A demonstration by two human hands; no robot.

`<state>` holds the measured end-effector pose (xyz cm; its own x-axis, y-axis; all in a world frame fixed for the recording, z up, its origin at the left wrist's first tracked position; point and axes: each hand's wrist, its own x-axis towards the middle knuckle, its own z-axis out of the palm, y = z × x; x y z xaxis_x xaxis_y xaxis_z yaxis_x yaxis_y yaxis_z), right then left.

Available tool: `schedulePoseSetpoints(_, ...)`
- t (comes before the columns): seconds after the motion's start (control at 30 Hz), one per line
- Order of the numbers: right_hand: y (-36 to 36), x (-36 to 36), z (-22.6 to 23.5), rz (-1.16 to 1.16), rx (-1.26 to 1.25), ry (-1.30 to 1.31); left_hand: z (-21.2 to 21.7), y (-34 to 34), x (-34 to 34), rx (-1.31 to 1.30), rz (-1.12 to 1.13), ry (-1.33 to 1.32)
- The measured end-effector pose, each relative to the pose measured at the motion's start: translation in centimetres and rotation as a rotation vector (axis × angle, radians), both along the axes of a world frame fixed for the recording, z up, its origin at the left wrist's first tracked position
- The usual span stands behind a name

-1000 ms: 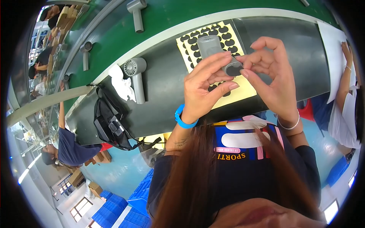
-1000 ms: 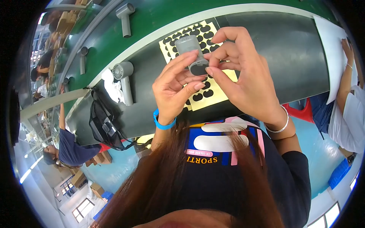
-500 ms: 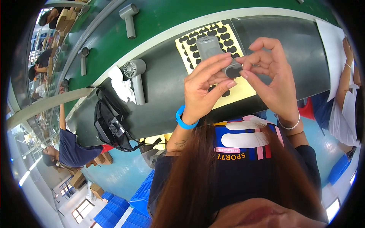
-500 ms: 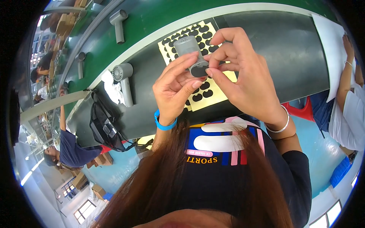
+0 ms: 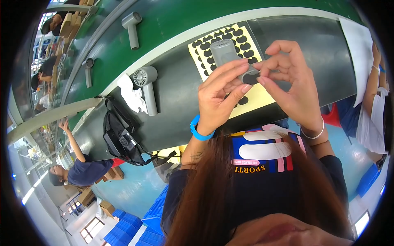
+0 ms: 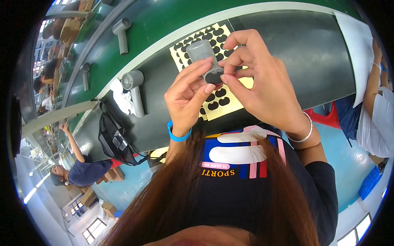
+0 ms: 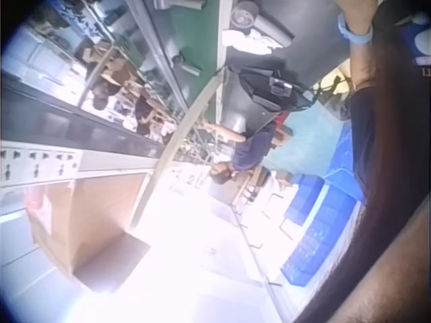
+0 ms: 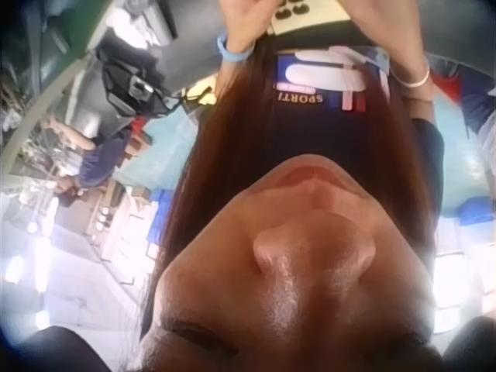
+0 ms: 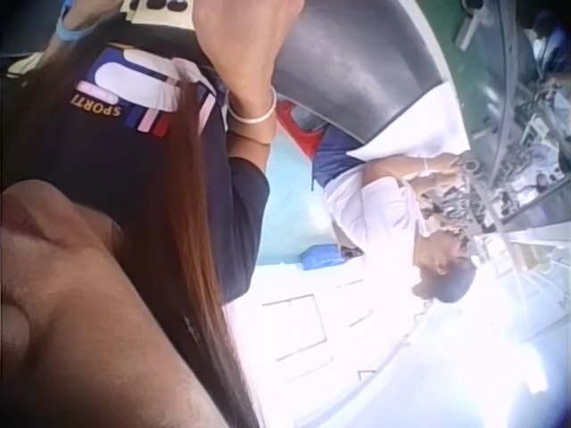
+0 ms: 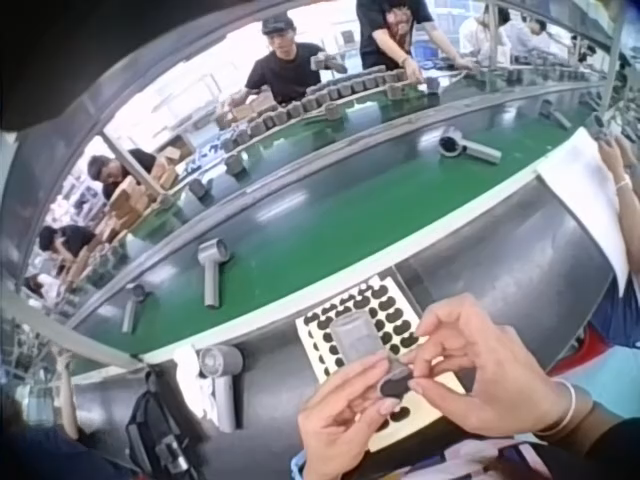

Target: The person applies small circular stickers from a sticker sheet onto electronic components by hand.

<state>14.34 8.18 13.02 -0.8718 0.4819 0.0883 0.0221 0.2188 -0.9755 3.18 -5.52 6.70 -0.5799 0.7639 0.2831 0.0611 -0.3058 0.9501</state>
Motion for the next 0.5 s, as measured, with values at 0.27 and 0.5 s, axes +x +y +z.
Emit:
schedulePoseSetpoints(0.27,-0.11,0.11,0.18,-0.007,0.025,-0.007,0.02,-0.05,0.10,-0.001,-0.009,-0.022)
schedulePoseSetpoints(0.5,0.05,0.21,0.32,-0.012,0.149,-0.011,0.09,0.29,0.26,-0.007,0.006,-0.024)
